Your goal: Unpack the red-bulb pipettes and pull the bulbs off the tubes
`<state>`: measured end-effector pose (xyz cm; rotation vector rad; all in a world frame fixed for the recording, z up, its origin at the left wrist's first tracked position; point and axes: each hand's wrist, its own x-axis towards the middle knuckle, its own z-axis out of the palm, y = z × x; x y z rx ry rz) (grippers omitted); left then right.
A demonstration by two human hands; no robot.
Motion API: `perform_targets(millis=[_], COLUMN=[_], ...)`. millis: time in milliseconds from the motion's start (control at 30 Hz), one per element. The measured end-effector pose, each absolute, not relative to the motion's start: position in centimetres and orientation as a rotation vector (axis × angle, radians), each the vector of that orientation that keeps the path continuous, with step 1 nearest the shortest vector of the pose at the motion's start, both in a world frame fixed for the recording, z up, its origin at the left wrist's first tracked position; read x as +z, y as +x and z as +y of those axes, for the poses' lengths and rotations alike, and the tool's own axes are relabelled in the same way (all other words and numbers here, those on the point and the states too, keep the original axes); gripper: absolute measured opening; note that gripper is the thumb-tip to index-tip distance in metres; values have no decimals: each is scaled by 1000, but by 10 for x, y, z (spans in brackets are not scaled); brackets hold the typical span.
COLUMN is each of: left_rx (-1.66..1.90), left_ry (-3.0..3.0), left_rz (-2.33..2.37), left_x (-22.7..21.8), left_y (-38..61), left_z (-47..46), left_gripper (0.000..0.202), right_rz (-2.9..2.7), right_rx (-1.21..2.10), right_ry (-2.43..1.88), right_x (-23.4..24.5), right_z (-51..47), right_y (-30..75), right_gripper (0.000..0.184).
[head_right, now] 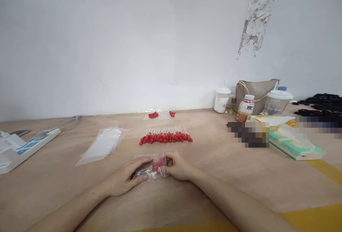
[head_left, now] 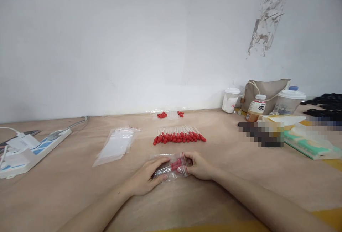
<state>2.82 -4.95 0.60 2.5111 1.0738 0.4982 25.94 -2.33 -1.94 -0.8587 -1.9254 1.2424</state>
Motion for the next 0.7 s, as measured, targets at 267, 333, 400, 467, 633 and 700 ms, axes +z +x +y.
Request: perform_targets(millis=[267,333,400,467,633,700], left_rx=[504,502,496,497,481,461], left_ry=[2495,2495,2493,2489,2504,2509], left_rz=[1074,1086,1098,1107,1100,1089], left_x=[8,8,9,9,11,11], left_y=[30,29,27,24,19,18], left_z=[-51,-52,-52,-52,-50,-50], left_gripper=[45,45,45,46,45,45], right_rz=[-1774,-1711,-1638,-1542,-1452,-1496], right_rx=[1291,1341,1402,1494,1632,1606], right_ry=[-861,-851,-852,-844,-868,-884], right_x=[-16,-12,-9,-7,0,7], right_z=[-22,-20,-16,-12,-2,3], right_y=[262,268,275,283,308,322], right_gripper=[31,33,37,40,35,33])
